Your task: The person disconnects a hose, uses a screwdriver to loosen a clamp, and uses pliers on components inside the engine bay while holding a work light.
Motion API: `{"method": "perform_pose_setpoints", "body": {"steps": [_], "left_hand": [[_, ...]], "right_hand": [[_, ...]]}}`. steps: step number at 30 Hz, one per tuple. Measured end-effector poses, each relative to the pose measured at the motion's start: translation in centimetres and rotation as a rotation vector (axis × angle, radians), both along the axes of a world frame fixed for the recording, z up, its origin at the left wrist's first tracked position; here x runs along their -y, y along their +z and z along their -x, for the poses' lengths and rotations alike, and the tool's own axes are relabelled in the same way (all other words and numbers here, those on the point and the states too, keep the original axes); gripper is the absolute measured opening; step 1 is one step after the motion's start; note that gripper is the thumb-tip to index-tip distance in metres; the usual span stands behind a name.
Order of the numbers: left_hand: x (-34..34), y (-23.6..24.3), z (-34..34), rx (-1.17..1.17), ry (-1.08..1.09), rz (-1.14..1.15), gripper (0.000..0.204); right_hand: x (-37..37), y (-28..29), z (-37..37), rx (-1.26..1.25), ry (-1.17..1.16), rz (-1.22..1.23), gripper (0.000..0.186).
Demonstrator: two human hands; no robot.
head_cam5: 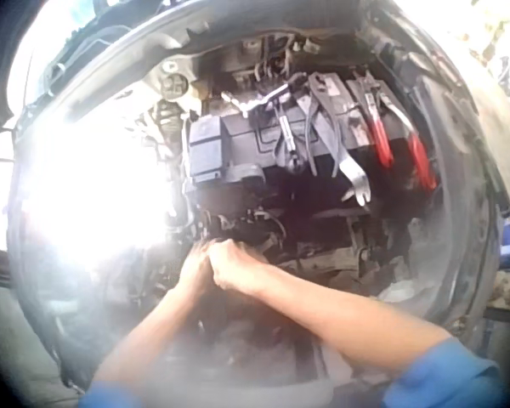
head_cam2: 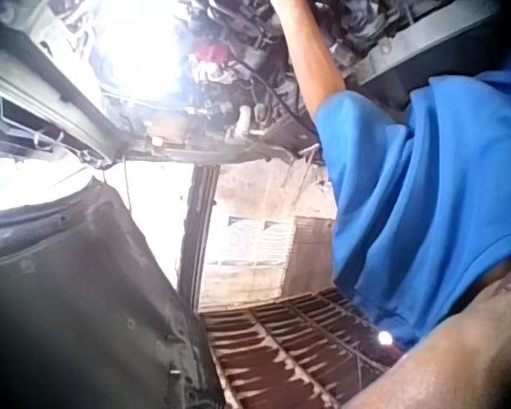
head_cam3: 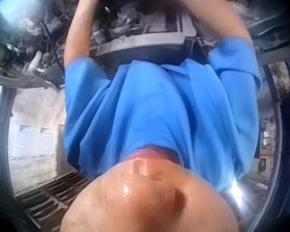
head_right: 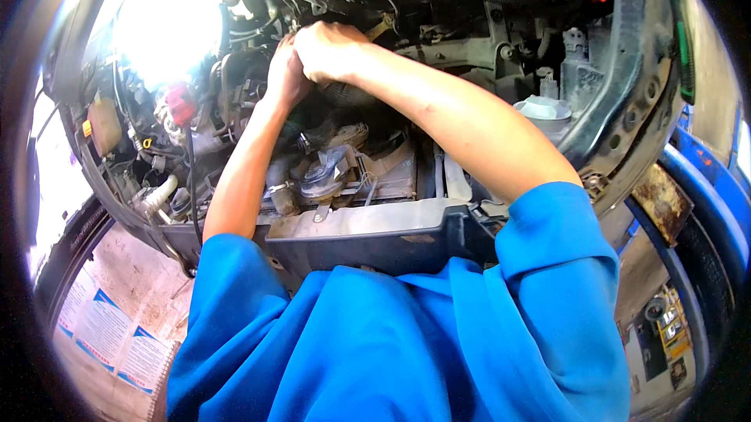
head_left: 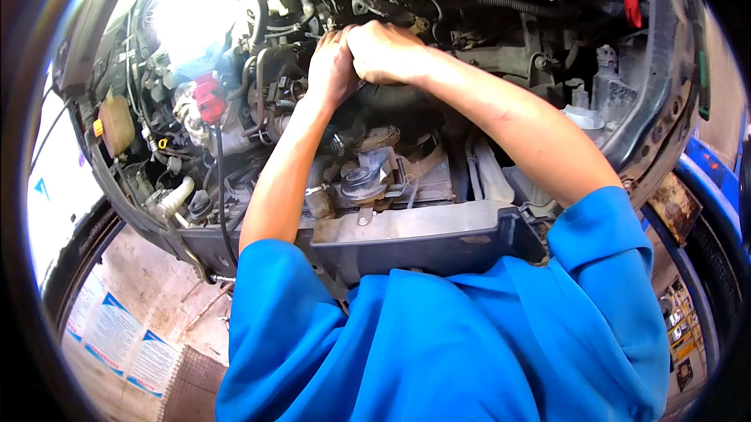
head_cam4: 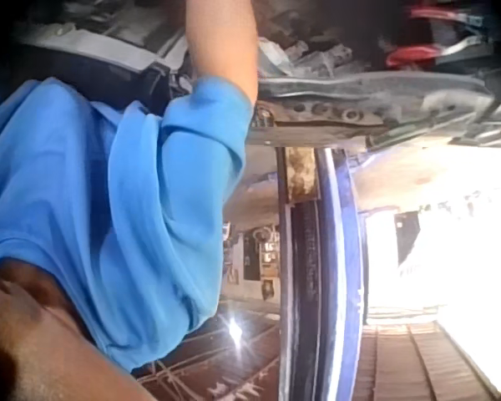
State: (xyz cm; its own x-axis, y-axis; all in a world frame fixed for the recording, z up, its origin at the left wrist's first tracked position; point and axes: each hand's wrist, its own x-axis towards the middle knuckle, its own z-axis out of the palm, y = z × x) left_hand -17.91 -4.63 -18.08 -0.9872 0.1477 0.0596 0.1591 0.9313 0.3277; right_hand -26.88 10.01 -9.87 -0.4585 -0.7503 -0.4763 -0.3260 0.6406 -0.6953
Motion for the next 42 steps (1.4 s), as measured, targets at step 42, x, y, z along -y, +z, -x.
{"method": "perform_pose_setpoints", "body": {"steps": [42], "left_hand": [[-3.8,17.3,-10.0,0.630,0.071,0.270,0.035]], "right_hand": [[-4.7,2.5,-0.8,-0.092,0.130,-0.014,0.020]]}}
